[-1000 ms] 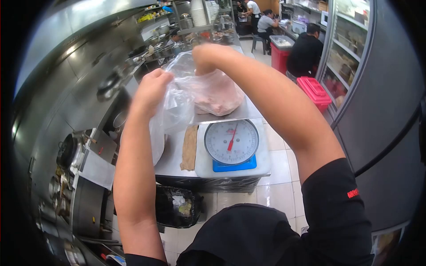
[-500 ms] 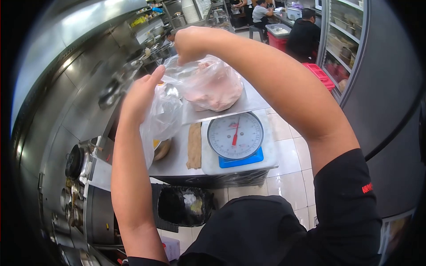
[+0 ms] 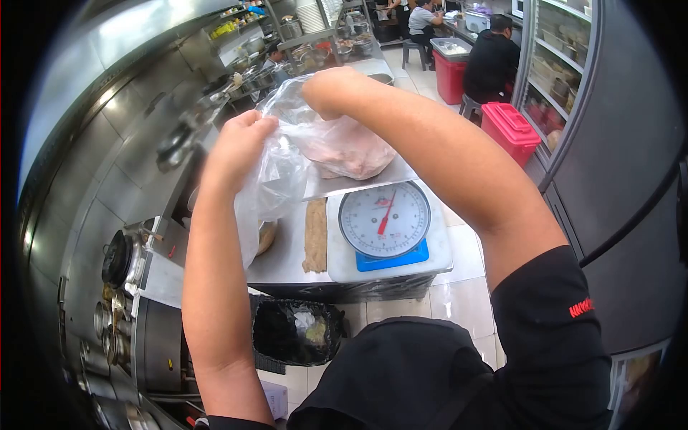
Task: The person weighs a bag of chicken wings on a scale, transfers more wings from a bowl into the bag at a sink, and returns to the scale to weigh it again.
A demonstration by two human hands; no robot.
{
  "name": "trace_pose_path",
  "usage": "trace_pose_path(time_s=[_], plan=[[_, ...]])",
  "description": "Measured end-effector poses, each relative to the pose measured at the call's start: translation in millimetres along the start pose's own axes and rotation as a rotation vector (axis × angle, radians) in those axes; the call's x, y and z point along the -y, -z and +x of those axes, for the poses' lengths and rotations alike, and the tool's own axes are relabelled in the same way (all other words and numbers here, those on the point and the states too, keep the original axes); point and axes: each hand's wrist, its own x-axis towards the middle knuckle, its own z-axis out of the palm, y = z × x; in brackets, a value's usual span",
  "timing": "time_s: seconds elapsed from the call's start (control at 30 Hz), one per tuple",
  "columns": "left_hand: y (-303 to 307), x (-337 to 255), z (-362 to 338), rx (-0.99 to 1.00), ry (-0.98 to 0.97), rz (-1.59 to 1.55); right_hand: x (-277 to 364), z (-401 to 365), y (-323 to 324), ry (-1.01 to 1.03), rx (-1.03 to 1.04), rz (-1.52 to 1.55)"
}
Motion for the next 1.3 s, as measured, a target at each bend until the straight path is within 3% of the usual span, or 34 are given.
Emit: trace_pose_path(time_s=[0.13, 0.27, 0.63, 0.9, 1.17, 1.3], plan=[[1.1, 4.2, 3.0, 0.021, 0.007, -0.022, -8.8, 9.3, -8.8, -0.003, 0.033, 0.004], [4.9, 11.0, 9.7, 0.034, -0.001, 0.007, -13.7, -2.6, 16.0, 0.077, -0.145, 0.082], [3.9, 2.6, 1.6, -0.024, -0.006, 0.077, 0.9, -24.2, 48.6, 0.11, -0.181, 0.012], [5.6, 5.1, 5.9, -0.006, -0.005, 0.044, -5.1, -27.8, 55.0, 0.16, 0.04, -0.107], [-4.7, 4.9, 2.0, 0.02, -0.039, -0.022, -11.3, -28.4, 43.7, 0.061, 0.284, -0.114], [-5.2, -0.8, -1.1, 0.023, -0.018, 0.056, -13.6, -26.7, 31.5, 0.022, 0.248, -0.123]])
